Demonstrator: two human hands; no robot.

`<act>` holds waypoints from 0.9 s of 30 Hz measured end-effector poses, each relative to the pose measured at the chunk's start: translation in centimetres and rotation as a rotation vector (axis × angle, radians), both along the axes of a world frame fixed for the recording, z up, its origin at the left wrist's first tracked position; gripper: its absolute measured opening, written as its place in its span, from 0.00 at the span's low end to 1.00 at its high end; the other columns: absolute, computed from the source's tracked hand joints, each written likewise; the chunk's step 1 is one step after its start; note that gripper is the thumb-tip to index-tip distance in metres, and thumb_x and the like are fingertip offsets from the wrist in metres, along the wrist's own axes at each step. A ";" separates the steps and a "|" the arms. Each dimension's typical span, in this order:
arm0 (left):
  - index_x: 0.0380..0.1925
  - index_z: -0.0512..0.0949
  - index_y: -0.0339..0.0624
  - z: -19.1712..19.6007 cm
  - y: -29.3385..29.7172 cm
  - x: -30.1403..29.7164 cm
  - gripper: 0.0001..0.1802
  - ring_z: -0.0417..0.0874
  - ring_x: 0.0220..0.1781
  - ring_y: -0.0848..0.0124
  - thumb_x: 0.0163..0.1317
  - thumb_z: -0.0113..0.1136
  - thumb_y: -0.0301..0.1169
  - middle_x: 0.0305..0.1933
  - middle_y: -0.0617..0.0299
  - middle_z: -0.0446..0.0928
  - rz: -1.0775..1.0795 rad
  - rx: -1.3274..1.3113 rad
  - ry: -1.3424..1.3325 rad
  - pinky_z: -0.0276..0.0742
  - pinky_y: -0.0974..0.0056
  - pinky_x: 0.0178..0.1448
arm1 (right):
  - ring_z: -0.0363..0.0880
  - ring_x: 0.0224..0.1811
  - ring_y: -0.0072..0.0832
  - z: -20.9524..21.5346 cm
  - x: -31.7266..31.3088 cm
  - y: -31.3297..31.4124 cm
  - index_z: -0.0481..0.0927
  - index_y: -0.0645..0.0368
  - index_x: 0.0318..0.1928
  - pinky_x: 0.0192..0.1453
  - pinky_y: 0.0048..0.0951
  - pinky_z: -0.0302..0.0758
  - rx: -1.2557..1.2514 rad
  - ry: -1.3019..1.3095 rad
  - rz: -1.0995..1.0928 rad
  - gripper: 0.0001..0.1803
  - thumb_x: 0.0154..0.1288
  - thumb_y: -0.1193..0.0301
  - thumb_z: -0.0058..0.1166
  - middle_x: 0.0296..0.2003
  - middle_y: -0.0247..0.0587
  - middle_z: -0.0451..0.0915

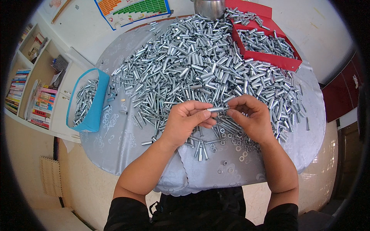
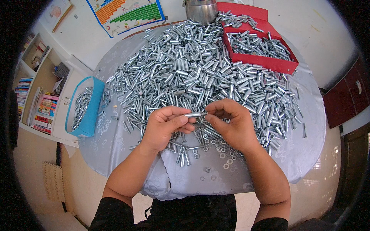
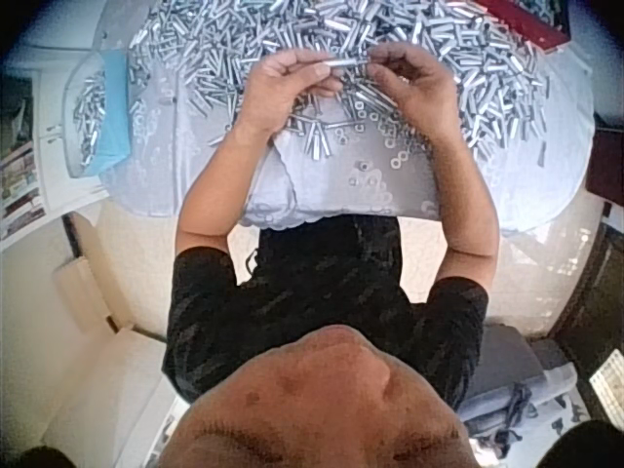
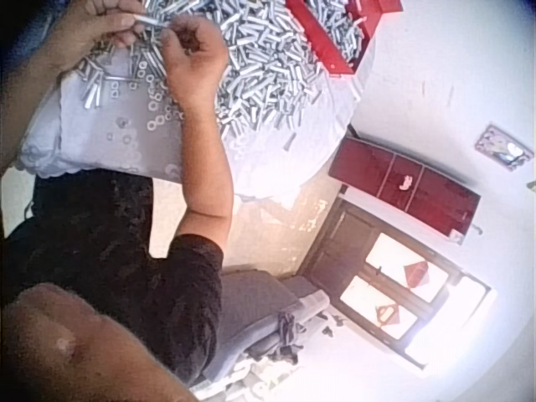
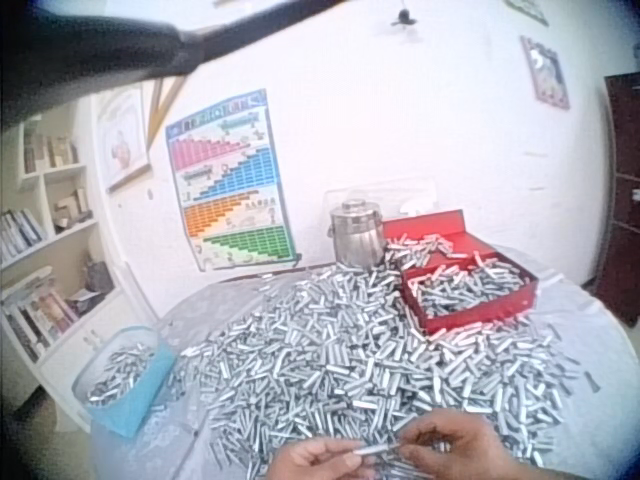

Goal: The person repeatedly picks up small metal fasteners and washers from a large pile on a table, threads the washers onto the fasteners by hand, and places the assembled units back onto the table. The process is continuous and repetitive, with no tools used.

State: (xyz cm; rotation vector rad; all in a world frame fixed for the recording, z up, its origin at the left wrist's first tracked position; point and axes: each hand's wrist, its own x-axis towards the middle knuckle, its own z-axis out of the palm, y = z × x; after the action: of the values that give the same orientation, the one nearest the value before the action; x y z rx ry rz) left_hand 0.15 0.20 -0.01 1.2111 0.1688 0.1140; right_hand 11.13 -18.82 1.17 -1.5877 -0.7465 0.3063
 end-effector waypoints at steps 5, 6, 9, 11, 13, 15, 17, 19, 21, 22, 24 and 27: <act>0.49 0.77 0.30 -0.2 0.0 0.0 0.13 0.87 0.39 0.64 0.66 0.57 0.23 0.43 0.48 0.83 -0.002 0.006 -0.009 0.86 0.64 0.43 | 0.80 0.34 0.22 0.3 -0.1 0.0 0.82 0.63 0.38 0.39 0.23 0.77 -0.040 -0.164 -0.010 0.09 0.55 0.83 0.62 0.34 0.37 0.81; 0.49 0.77 0.30 -0.2 0.1 0.0 0.13 0.87 0.39 0.64 0.66 0.57 0.23 0.43 0.48 0.83 0.000 0.009 -0.010 0.86 0.64 0.43 | 0.81 0.34 0.24 0.7 -0.2 0.1 0.82 0.63 0.38 0.39 0.24 0.77 -0.048 -0.233 -0.009 0.09 0.55 0.83 0.62 0.33 0.38 0.81; 0.49 0.77 0.30 -0.2 0.0 0.0 0.13 0.87 0.40 0.64 0.66 0.57 0.23 0.43 0.48 0.83 0.002 0.007 -0.012 0.86 0.64 0.43 | 0.82 0.33 0.28 1.0 -0.1 0.0 0.81 0.64 0.37 0.37 0.25 0.78 -0.065 -0.417 -0.012 0.09 0.53 0.84 0.62 0.33 0.41 0.81; 0.49 0.77 0.30 -0.3 0.0 0.1 0.13 0.87 0.40 0.63 0.66 0.57 0.23 0.43 0.48 0.83 0.004 0.010 -0.013 0.86 0.63 0.43 | 0.82 0.33 0.31 1.0 -0.1 0.0 0.81 0.63 0.37 0.36 0.26 0.78 -0.068 -0.492 -0.022 0.10 0.53 0.85 0.62 0.33 0.42 0.80; 0.49 0.78 0.30 -0.3 0.0 0.0 0.13 0.87 0.40 0.63 0.66 0.57 0.23 0.43 0.48 0.83 0.010 0.021 -0.015 0.86 0.63 0.44 | 0.82 0.33 0.32 1.0 -0.2 0.2 0.81 0.63 0.36 0.36 0.27 0.78 -0.064 -0.528 -0.039 0.10 0.52 0.85 0.62 0.33 0.43 0.80; 0.49 0.78 0.30 -0.2 -0.1 0.0 0.12 0.87 0.40 0.63 0.66 0.57 0.23 0.43 0.49 0.83 0.016 0.030 -0.008 0.86 0.63 0.44 | 0.82 0.32 0.32 1.0 -0.2 0.2 0.81 0.63 0.37 0.36 0.27 0.78 -0.051 -0.532 -0.038 0.10 0.52 0.85 0.62 0.33 0.43 0.80; 0.49 0.78 0.31 -0.2 -0.2 0.0 0.12 0.87 0.40 0.63 0.66 0.56 0.22 0.43 0.49 0.83 0.020 0.035 -0.006 0.86 0.63 0.44 | 0.82 0.32 0.31 1.0 -0.2 0.2 0.81 0.63 0.37 0.36 0.27 0.78 -0.046 -0.536 -0.031 0.11 0.52 0.85 0.62 0.33 0.42 0.80; 0.49 0.78 0.31 -0.3 -0.1 0.0 0.12 0.87 0.40 0.64 0.66 0.56 0.22 0.43 0.49 0.83 0.021 0.038 -0.008 0.86 0.63 0.44 | 0.82 0.32 0.31 1.0 -0.2 0.2 0.81 0.63 0.38 0.36 0.27 0.78 -0.050 -0.540 -0.020 0.11 0.52 0.85 0.62 0.33 0.42 0.80; 0.49 0.78 0.30 -0.2 -0.2 0.0 0.12 0.87 0.40 0.64 0.66 0.56 0.22 0.43 0.49 0.83 0.019 0.040 -0.010 0.86 0.63 0.44 | 0.82 0.32 0.31 0.8 -0.2 0.1 0.81 0.63 0.39 0.36 0.27 0.78 -0.043 -0.520 -0.024 0.12 0.52 0.85 0.62 0.33 0.42 0.80; 0.49 0.77 0.30 -0.1 -0.2 0.1 0.12 0.87 0.40 0.64 0.66 0.56 0.22 0.43 0.49 0.83 0.018 0.041 -0.011 0.86 0.63 0.44 | 0.81 0.32 0.31 0.7 -0.2 0.1 0.81 0.63 0.39 0.36 0.27 0.78 -0.040 -0.510 -0.025 0.13 0.52 0.85 0.62 0.33 0.42 0.80; 0.49 0.77 0.30 -0.1 -0.2 0.0 0.12 0.87 0.40 0.64 0.66 0.56 0.22 0.43 0.48 0.83 0.017 0.037 -0.004 0.86 0.63 0.44 | 0.81 0.32 0.30 0.9 -0.3 0.2 0.81 0.63 0.40 0.36 0.27 0.78 -0.043 -0.503 -0.024 0.14 0.52 0.85 0.62 0.33 0.42 0.79; 0.49 0.77 0.30 -0.1 -0.2 0.1 0.13 0.87 0.40 0.64 0.66 0.56 0.22 0.43 0.48 0.83 0.014 0.035 0.010 0.85 0.64 0.44 | 0.81 0.33 0.31 1.1 -0.3 0.2 0.81 0.62 0.41 0.36 0.27 0.78 -0.039 -0.508 -0.015 0.15 0.51 0.85 0.63 0.33 0.42 0.79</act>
State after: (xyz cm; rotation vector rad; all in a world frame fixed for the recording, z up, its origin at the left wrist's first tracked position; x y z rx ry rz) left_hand 0.22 0.01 -0.07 1.2455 0.1848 0.1237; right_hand 10.81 -18.62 2.23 -1.7272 -1.1190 -0.1041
